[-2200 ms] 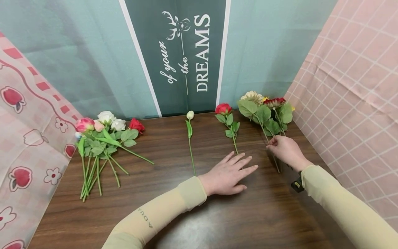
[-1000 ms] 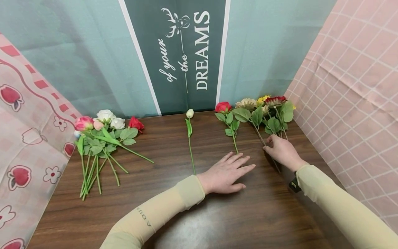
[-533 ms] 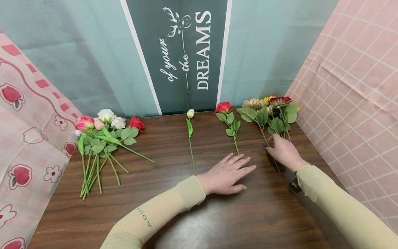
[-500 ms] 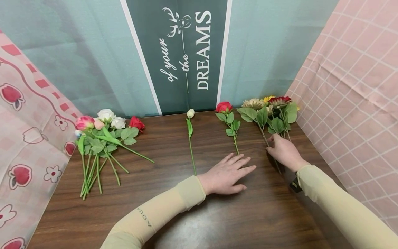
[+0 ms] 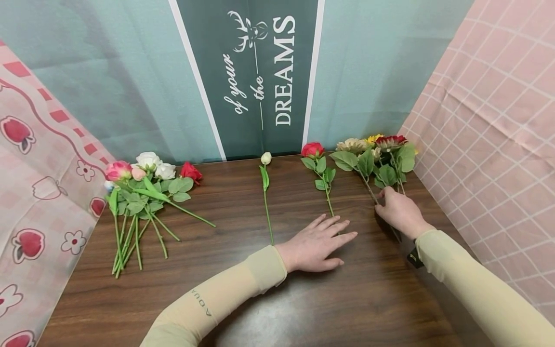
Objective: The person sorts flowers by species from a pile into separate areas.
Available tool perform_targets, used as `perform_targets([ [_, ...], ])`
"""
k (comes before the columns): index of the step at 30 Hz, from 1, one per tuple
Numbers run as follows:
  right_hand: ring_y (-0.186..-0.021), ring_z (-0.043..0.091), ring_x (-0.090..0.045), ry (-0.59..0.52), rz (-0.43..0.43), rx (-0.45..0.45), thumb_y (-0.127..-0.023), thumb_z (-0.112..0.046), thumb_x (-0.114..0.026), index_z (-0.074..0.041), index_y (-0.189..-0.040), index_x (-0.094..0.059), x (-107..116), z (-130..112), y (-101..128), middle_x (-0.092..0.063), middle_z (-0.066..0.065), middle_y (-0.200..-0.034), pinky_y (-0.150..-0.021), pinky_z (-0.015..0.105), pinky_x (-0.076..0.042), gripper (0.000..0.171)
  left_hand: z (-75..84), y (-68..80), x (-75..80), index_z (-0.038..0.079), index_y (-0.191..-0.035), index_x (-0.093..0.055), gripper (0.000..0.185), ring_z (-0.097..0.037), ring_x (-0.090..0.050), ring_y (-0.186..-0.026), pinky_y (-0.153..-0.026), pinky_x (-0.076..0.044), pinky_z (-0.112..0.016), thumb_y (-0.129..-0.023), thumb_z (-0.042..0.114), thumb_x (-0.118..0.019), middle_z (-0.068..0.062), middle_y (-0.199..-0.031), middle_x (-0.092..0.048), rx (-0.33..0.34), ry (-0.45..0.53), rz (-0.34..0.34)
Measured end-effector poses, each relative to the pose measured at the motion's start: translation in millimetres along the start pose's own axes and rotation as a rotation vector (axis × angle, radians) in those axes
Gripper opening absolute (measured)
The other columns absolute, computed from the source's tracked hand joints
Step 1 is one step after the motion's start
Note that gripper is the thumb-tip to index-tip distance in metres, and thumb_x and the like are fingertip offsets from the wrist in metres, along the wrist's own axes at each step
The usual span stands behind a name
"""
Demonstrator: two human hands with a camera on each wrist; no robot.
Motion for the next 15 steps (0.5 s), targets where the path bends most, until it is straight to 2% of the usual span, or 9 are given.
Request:
perform_targets([
  [10, -0.058, 0.024, -0.057, -0.008, 0.000, -0.005, -0.099, -0.026, -0.063, 0.011, -0.123, -0.050, -1, -5, 2, -0.062, 0.011, -0.072, -0.053, 0.044, -0.048, 0.046, -2.8, 1.5, 2.1, 0.024, -0.164, -0.026, 0.073, -0.027, -0.016, -0.155, -0.126, -0.010, -0.047, -0.103, 0.054, -0.053, -0.006, -0.169, -0.022, 0.003, 0.003, 0.005],
  [12, -0.059, 0.025, -0.058, -0.009, 0.008, -0.003, -0.099, -0.027, -0.064, 0.012, -0.126, -0.049, 0, -6, 1, -0.064, 0.014, -0.076, -0.053, 0.045, -0.049, 0.049, -4.9, 3.0, 2.8, 0.024, -0.164, -0.026, 0.073, -0.027, -0.017, -0.155, -0.126, -0.011, -0.047, -0.103, 0.054, -0.053, -0.007, -0.168, -0.023, 0.005, 0.010, 0.010],
  [15, -0.072, 0.035, -0.065, -0.007, 0.046, 0.007, -0.099, -0.030, -0.064, 0.013, -0.129, -0.048, 3, -10, 1, -0.067, 0.026, -0.092, -0.060, 0.052, -0.052, 0.055, -11.2, 7.8, 5.8, 0.024, -0.164, -0.026, 0.073, -0.027, -0.016, -0.155, -0.126, -0.009, -0.047, -0.103, 0.053, -0.052, -0.007, -0.169, -0.022, 0.020, 0.029, 0.016],
])
Point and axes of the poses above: each hand's wrist, its own y-axis away from the middle knuckle, its own x-axis out of the back of the hand, z = x × y, the point moved 7 cm from there along -y, towards the middle knuckle
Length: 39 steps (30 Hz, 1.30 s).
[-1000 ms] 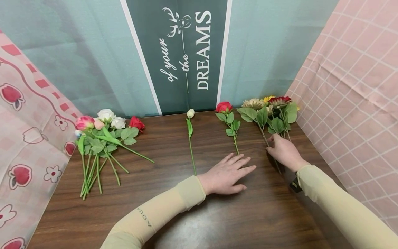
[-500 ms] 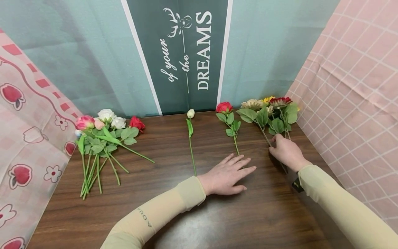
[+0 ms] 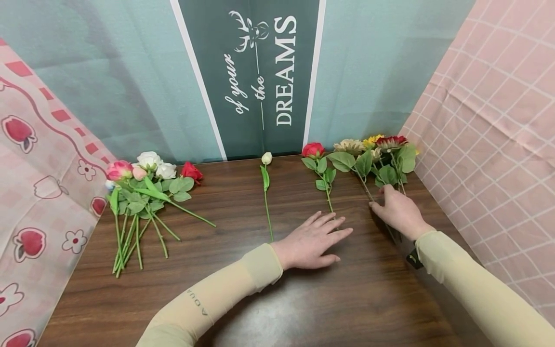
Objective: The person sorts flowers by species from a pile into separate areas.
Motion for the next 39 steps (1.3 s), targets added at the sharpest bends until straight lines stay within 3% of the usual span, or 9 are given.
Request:
perform_targets([
  [5, -0.093, 0.042, -0.065, -0.011, 0.069, 0.060, -0.100, -0.033, -0.062, 0.010, -0.136, -0.050, 8, -20, -2, -0.062, 0.032, -0.117, -0.073, 0.060, -0.052, 0.057, -27.2, 18.9, 10.4, 0.022, -0.163, -0.028, 0.072, -0.029, -0.018, -0.155, -0.125, -0.008, -0.049, -0.103, 0.050, -0.054, -0.008, -0.168, -0.023, 0.074, 0.022, 0.039],
  [11, -0.112, 0.045, -0.059, -0.016, 0.127, 0.212, -0.099, -0.026, -0.066, 0.005, -0.136, -0.055, 5, -74, -2, -0.061, 0.027, -0.127, -0.094, 0.062, -0.047, 0.050, -90.1, 64.1, 24.3, 0.015, -0.161, -0.034, 0.070, -0.034, -0.025, -0.152, -0.124, -0.009, -0.050, -0.102, 0.045, -0.058, -0.012, -0.165, -0.032, 0.275, 0.039, 0.122],
  [16, -0.116, 0.039, -0.058, -0.011, 0.114, 0.354, -0.098, -0.028, -0.068, 0.001, -0.136, -0.058, -14, -130, -1, -0.064, 0.020, -0.128, -0.103, 0.055, -0.045, 0.048, -156.6, 123.2, 40.0, 0.008, -0.151, -0.048, 0.059, -0.037, -0.044, -0.139, -0.118, -0.031, -0.053, -0.101, 0.034, -0.061, -0.017, -0.150, -0.050, 0.517, 0.070, 0.233],
  [22, -0.123, 0.031, -0.057, -0.021, 0.073, 0.518, -0.098, -0.030, -0.069, -0.005, -0.135, -0.061, -41, -202, 2, -0.065, 0.012, -0.130, -0.109, 0.048, -0.043, 0.046, -219.1, 208.2, 53.9, 0.005, -0.129, -0.066, 0.037, -0.039, -0.063, -0.111, -0.089, -0.053, -0.057, -0.101, 0.028, -0.057, -0.018, -0.124, -0.067, 0.846, 0.131, 0.281],
  [25, -0.123, 0.029, -0.058, -0.018, 0.048, 0.601, -0.098, -0.030, -0.070, -0.006, -0.134, -0.062, -56, -238, 3, -0.066, 0.010, -0.129, -0.108, 0.046, -0.044, 0.044, -238.4, 244.7, 58.7, 0.007, -0.120, -0.070, 0.033, -0.037, -0.068, -0.095, -0.072, -0.055, -0.056, -0.101, 0.028, -0.053, -0.017, -0.115, -0.071, 0.946, 0.148, 0.250],
  [30, -0.125, 0.026, -0.056, 0.034, -0.009, 0.700, -0.099, -0.032, -0.068, -0.009, -0.136, -0.062, -82, -294, 4, -0.065, 0.006, -0.131, -0.110, 0.042, -0.042, 0.044, -262.9, 295.2, 65.3, 0.009, -0.108, -0.071, 0.030, -0.030, -0.064, -0.075, -0.055, -0.049, -0.047, -0.098, 0.028, -0.051, -0.014, -0.098, -0.071, 1.046, 0.149, 0.195],
  [35, -0.123, 0.023, -0.057, 0.106, -0.042, 0.763, -0.102, -0.035, -0.063, -0.012, -0.132, -0.066, -108, -345, 5, -0.066, 0.002, -0.128, -0.108, 0.038, -0.043, 0.038, -282.0, 337.0, 72.8, 0.011, -0.086, -0.065, 0.022, -0.027, -0.053, -0.063, -0.047, -0.038, -0.040, -0.096, 0.024, -0.050, -0.009, -0.075, -0.061, 1.095, 0.104, 0.237],
  [39, -0.114, 0.020, -0.062, 0.130, -0.069, 0.756, -0.104, -0.033, -0.061, -0.013, -0.126, -0.070, -125, -377, 3, -0.069, 0.001, -0.122, -0.102, 0.033, -0.047, 0.032, -288.3, 360.4, 75.3, 0.010, -0.081, -0.062, 0.022, -0.028, -0.051, -0.061, -0.048, -0.036, -0.040, -0.096, 0.022, -0.050, -0.009, -0.072, -0.056, 1.110, 0.062, 0.283],
])
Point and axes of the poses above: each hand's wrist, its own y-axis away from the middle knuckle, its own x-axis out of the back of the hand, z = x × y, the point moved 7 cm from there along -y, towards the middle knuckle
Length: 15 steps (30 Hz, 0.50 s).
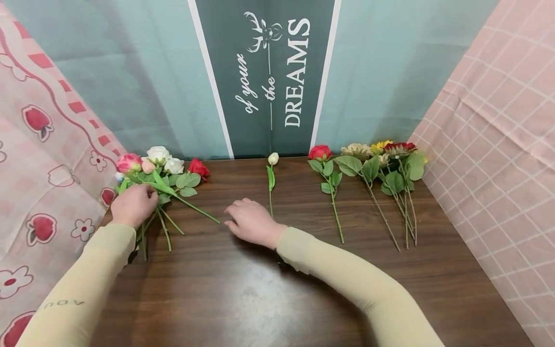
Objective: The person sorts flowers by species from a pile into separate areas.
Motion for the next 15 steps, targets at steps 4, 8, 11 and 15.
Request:
perform_targets([
  [4, -0.098, 0.016, -0.066, -0.006, -0.043, -0.068, -0.104, -0.033, -0.061, -0.015, -0.112, -0.074, -14, -10, -20, -0.071, -0.001, -0.106, -0.086, 0.030, -0.054, 0.023, -9.1, 3.4, 0.3, 0.006, -0.092, -0.067, 0.023, -0.031, -0.056, -0.068, -0.053, -0.043, -0.045, -0.096, 0.022, -0.051, -0.014, -0.083, -0.062, 0.006, 0.005, 0.038],
  [8, -0.078, 0.016, -0.064, -0.007, -0.077, -0.147, -0.102, -0.036, -0.063, -0.016, -0.093, -0.068, -28, -10, -33, -0.064, -0.001, -0.087, -0.065, 0.031, -0.054, 0.022, -6.1, 5.3, -3.2, 0.006, -0.098, -0.069, 0.025, -0.034, -0.061, -0.073, -0.056, -0.047, -0.052, -0.097, 0.023, -0.050, -0.019, -0.093, -0.066, 0.003, 0.018, 0.061],
  [11, -0.071, 0.016, -0.061, 0.000, -0.083, -0.183, -0.100, -0.036, -0.066, -0.016, -0.089, -0.065, -35, -10, -40, -0.060, -0.001, -0.082, -0.059, 0.031, -0.052, 0.023, -0.7, 5.6, -6.8, 0.008, -0.097, -0.069, 0.026, -0.033, -0.060, -0.071, -0.052, -0.046, -0.050, -0.098, 0.024, -0.048, -0.018, -0.093, -0.065, 0.003, 0.028, 0.061],
  [15, -0.066, 0.016, -0.060, 0.028, -0.087, -0.192, -0.097, -0.025, -0.068, -0.014, -0.086, -0.066, -37, -12, -46, -0.062, 0.000, -0.079, -0.053, 0.031, -0.052, 0.016, 7.1, 6.0, -10.8, 0.009, -0.099, -0.070, 0.029, -0.030, -0.059, -0.071, -0.052, -0.044, -0.045, -0.099, 0.027, -0.047, -0.015, -0.092, -0.066, 0.013, 0.048, 0.041],
])
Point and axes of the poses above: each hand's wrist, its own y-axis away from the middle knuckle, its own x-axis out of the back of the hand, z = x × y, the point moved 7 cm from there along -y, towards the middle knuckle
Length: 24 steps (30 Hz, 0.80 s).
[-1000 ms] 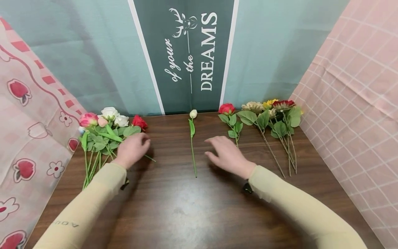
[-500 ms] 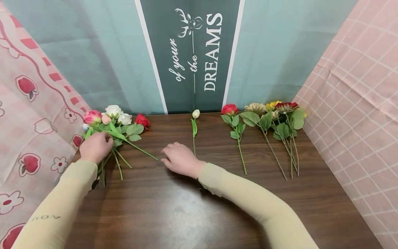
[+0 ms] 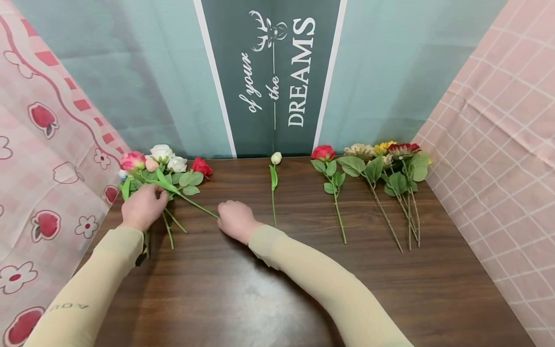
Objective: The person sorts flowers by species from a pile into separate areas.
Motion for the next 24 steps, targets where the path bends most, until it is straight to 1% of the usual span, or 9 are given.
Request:
perform_targets([
  [4, -0.063, 0.016, -0.062, 0.057, -0.030, 0.000, -0.095, -0.015, -0.066, -0.015, -0.079, -0.067, 2, 0, -1, -0.064, 0.000, -0.074, -0.049, 0.034, -0.053, 0.015, 10.2, 0.8, -2.0, 0.008, -0.109, -0.071, 0.035, -0.032, -0.062, -0.078, -0.059, -0.047, -0.048, -0.101, 0.034, -0.048, -0.016, -0.099, -0.069, 0.016, 0.035, -0.043],
  [7, -0.065, 0.016, -0.062, 0.093, -0.064, 0.014, -0.094, -0.015, -0.065, -0.016, -0.079, -0.066, 2, 2, -1, -0.064, -0.001, -0.074, -0.051, 0.035, -0.054, 0.015, 18.1, 2.3, -4.9, 0.007, -0.111, -0.071, 0.041, -0.032, -0.063, -0.082, -0.065, -0.049, -0.049, -0.103, 0.040, -0.047, -0.017, -0.102, -0.071, 0.034, 0.081, -0.103],
  [9, -0.066, 0.015, -0.062, 0.103, -0.080, 0.033, -0.095, -0.017, -0.065, -0.015, -0.081, -0.066, 1, 4, 1, -0.064, -0.001, -0.075, -0.054, 0.034, -0.055, 0.014, 24.0, 4.4, -9.4, 0.004, -0.110, -0.071, 0.045, -0.030, -0.065, -0.080, -0.067, -0.050, -0.046, -0.105, 0.041, -0.046, -0.017, -0.100, -0.072, 0.045, 0.151, -0.163],
  [11, -0.066, 0.015, -0.062, 0.099, -0.076, 0.052, -0.095, -0.018, -0.066, -0.014, -0.082, -0.065, 1, 7, 4, -0.063, -0.001, -0.074, -0.056, 0.034, -0.055, 0.013, 30.1, 6.6, -17.7, -0.002, -0.113, -0.071, 0.048, -0.026, -0.067, -0.078, -0.067, -0.055, -0.041, -0.106, 0.039, -0.047, -0.018, -0.098, -0.073, 0.072, 0.291, -0.243],
  [13, -0.064, 0.015, -0.059, 0.073, -0.073, 0.061, -0.095, -0.019, -0.066, -0.014, -0.082, -0.062, 3, 10, 8, -0.061, -0.001, -0.072, -0.056, 0.033, -0.054, 0.014, 37.0, 8.9, -29.5, -0.010, -0.121, -0.066, 0.052, -0.021, -0.069, -0.077, -0.069, -0.059, -0.035, -0.108, 0.037, -0.047, -0.021, -0.101, -0.073, 0.121, 0.498, -0.333],
  [16, -0.059, 0.014, -0.052, 0.004, -0.057, 0.055, -0.094, -0.019, -0.065, -0.013, -0.080, -0.058, 7, 15, 17, -0.057, -0.001, -0.069, -0.052, 0.032, -0.050, 0.017, 51.4, 13.1, -46.5, -0.017, -0.136, -0.051, 0.055, -0.017, -0.071, -0.084, -0.074, -0.061, -0.030, -0.109, 0.031, -0.047, -0.029, -0.117, -0.068, 0.229, 0.816, -0.420],
  [19, -0.056, 0.014, -0.046, -0.077, -0.039, 0.038, -0.093, -0.018, -0.065, -0.014, -0.078, -0.055, 12, 20, 29, -0.053, -0.002, -0.066, -0.049, 0.029, -0.044, 0.019, 67.5, 15.7, -55.9, -0.013, -0.145, -0.043, 0.055, -0.016, -0.072, -0.094, -0.083, -0.060, -0.032, -0.110, 0.028, -0.048, -0.027, -0.124, -0.066, 0.303, 1.010, -0.413],
  [21, -0.056, 0.013, -0.046, -0.115, -0.013, 0.041, -0.092, -0.018, -0.066, -0.015, -0.075, -0.054, 18, 23, 37, -0.052, -0.003, -0.065, -0.050, 0.028, -0.043, 0.020, 77.9, 16.5, -57.4, -0.011, -0.146, -0.043, 0.053, -0.016, -0.071, -0.099, -0.088, -0.059, -0.033, -0.110, 0.028, -0.049, -0.023, -0.122, -0.066, 0.322, 1.089, -0.377],
  [24, -0.058, 0.012, -0.049, -0.176, 0.015, 0.054, -0.090, -0.018, -0.066, -0.016, -0.074, -0.057, 26, 32, 51, -0.053, -0.005, -0.065, -0.053, 0.027, -0.044, 0.018, 94.3, 16.7, -59.9, -0.009, -0.146, -0.044, 0.052, -0.014, -0.071, -0.098, -0.091, -0.058, -0.033, -0.109, 0.026, -0.052, -0.012, -0.116, -0.068, 0.334, 1.216, -0.326],
])
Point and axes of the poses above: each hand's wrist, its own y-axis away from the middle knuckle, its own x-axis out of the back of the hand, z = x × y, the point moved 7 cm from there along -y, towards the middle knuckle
